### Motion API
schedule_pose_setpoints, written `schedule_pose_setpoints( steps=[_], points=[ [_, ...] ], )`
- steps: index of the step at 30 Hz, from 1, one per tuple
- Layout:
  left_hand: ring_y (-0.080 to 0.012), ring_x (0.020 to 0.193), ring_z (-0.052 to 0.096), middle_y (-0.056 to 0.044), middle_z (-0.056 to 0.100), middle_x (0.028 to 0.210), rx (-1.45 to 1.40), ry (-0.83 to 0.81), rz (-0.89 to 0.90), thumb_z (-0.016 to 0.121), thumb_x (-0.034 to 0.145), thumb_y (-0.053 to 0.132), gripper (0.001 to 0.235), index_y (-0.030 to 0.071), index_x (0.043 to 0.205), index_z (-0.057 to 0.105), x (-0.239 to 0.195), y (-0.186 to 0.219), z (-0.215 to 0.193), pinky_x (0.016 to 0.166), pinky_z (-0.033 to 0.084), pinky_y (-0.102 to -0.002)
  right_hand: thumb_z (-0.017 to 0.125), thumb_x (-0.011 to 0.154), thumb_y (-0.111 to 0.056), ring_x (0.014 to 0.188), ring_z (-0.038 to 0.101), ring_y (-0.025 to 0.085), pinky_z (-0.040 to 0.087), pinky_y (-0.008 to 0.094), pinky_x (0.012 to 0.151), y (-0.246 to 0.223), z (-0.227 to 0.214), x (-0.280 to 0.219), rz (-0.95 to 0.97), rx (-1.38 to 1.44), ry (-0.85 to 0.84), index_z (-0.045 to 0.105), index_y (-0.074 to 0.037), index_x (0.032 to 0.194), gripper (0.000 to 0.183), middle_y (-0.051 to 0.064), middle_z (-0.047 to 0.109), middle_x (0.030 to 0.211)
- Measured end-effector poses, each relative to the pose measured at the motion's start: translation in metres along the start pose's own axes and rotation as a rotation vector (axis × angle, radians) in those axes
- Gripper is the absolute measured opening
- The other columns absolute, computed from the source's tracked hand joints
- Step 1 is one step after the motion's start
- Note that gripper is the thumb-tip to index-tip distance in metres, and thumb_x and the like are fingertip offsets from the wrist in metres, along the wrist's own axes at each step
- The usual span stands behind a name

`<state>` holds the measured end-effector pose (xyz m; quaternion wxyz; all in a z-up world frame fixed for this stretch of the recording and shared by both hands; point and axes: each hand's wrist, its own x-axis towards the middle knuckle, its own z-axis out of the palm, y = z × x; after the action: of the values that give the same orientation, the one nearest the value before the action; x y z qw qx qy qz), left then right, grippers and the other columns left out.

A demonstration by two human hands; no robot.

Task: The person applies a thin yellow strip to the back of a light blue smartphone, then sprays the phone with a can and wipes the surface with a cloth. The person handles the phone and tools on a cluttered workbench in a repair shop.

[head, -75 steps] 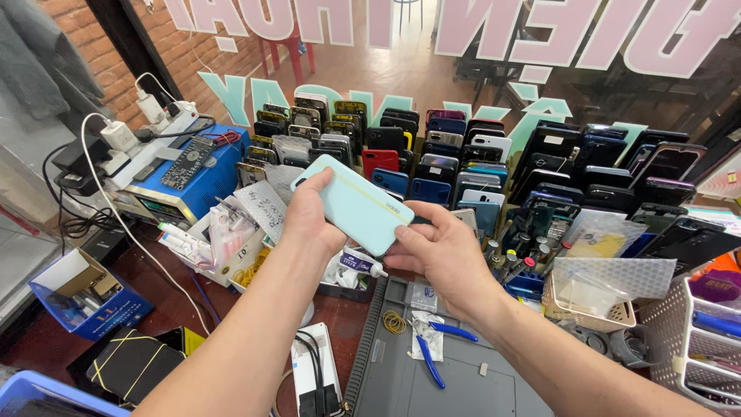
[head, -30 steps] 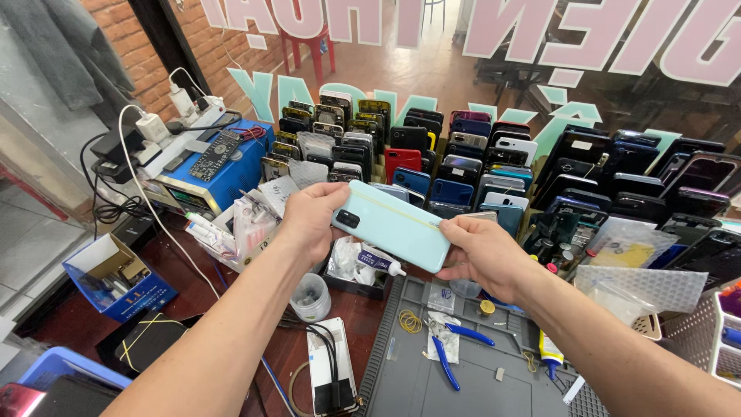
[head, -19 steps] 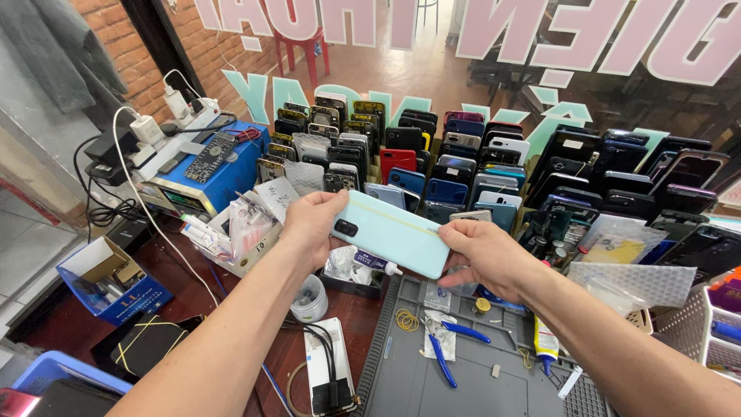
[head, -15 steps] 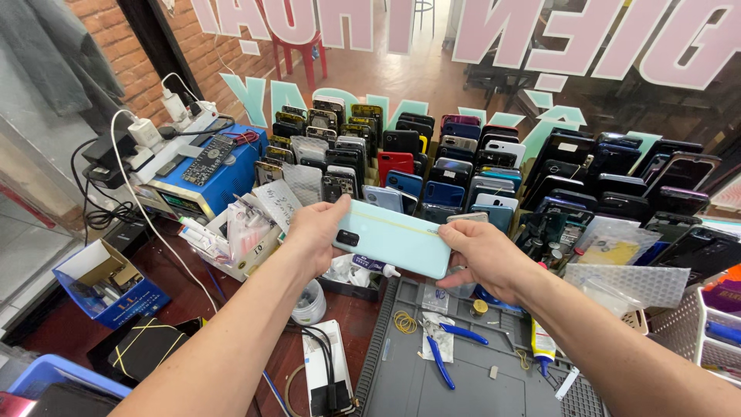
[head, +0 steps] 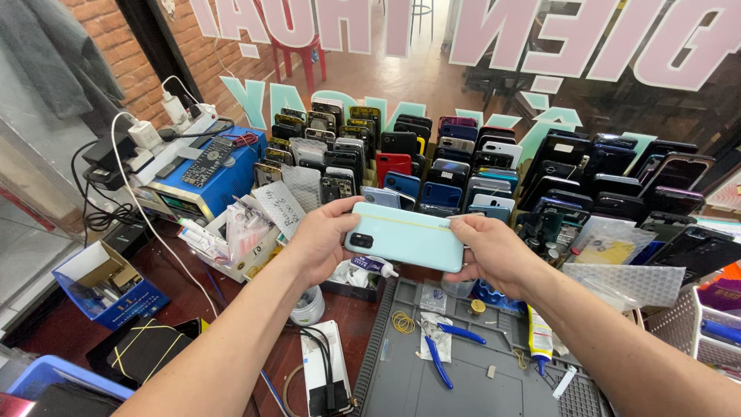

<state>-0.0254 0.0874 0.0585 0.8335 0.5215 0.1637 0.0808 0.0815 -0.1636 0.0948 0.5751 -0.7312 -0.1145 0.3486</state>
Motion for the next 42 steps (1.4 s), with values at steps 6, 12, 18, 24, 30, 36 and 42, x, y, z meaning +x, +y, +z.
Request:
schedule_pose_setpoints(
  steps=[6,12,18,24,30,36,42],
  points=[
    [-0.0233,0.101,0.07,-0.011,0.069,0.12,0.003,0.095,-0.035,0.054,0.098,0.01,0.038,0.008,0.136,0.062,0.001,-0.005,0.009,0.081,0.061,-0.048,0.042,0.104,-0.03,0.094,0.072,0.021,0.064,0.042,0.076,0.0,-0.002,-0.006,-0.033,0.041,-0.002,0.057,-0.01,0.138,0.042,0.01,0.069,0.118],
    [-0.0223,0.104,0.069,-0.008,0.069,0.119,0.014,0.159,-0.074,0.054,0.1,0.014,0.036,0.014,0.134,0.063,0.0,-0.008,0.014,0.082,0.06,-0.049,0.043,0.104,-0.028,0.095,0.072,0.022,0.064,0.042,0.075,0.004,-0.007,-0.004,-0.031,0.059,-0.011,0.058,-0.01,0.137,0.04,0.01,0.069,0.118],
    [-0.0215,0.103,0.067,-0.008,0.069,0.12,0.032,0.147,-0.081,0.054,0.098,0.015,0.036,0.015,0.133,0.063,0.009,-0.016,0.008,0.081,0.058,-0.051,0.043,0.104,-0.027,0.094,0.072,0.022,0.064,0.041,0.074,0.001,-0.007,-0.004,-0.027,0.053,-0.012,0.058,-0.011,0.136,0.039,0.011,0.069,0.118],
    [-0.024,0.113,0.069,-0.014,0.069,0.126,0.763,0.154,0.184,0.071,0.085,0.015,0.053,0.006,0.135,0.058,0.016,-0.021,0.011,0.097,0.055,-0.038,0.044,0.102,-0.026,0.093,0.069,0.014,0.064,0.036,0.068,-0.012,-0.003,0.005,-0.131,-0.378,-0.024,0.064,-0.015,0.128,0.035,0.007,0.069,0.113],
    [-0.0254,0.107,0.071,-0.013,0.073,0.117,1.016,-0.097,0.112,0.081,0.077,0.015,0.056,0.006,0.13,0.064,0.025,-0.02,0.027,0.091,0.056,-0.038,0.046,0.103,-0.03,0.081,0.071,0.015,0.062,0.033,0.064,0.008,0.03,0.054,-0.236,-0.199,-0.111,0.065,-0.012,0.124,0.034,0.004,0.071,0.102],
    [-0.0258,0.09,0.076,-0.013,0.076,0.106,0.33,0.084,-0.091,0.069,0.086,0.005,0.034,0.001,0.12,0.066,0.039,-0.024,-0.016,0.075,0.064,-0.045,0.068,0.088,-0.026,0.087,0.076,0.03,0.059,0.04,0.085,0.101,0.05,0.081,-0.425,-1.021,0.01,0.079,-0.012,0.097,0.02,0.011,0.078,0.092],
    [-0.0281,0.085,0.078,-0.017,0.076,0.103,-0.007,0.117,-0.037,0.061,0.089,0.005,0.029,-0.001,0.117,0.065,0.036,-0.02,-0.04,0.074,0.066,-0.044,0.077,0.078,-0.024,0.102,0.07,0.032,0.057,0.045,0.088,0.168,0.067,0.088,-0.119,-1.226,0.027,0.075,-0.013,0.102,0.026,0.013,0.073,0.105]
  ],
)
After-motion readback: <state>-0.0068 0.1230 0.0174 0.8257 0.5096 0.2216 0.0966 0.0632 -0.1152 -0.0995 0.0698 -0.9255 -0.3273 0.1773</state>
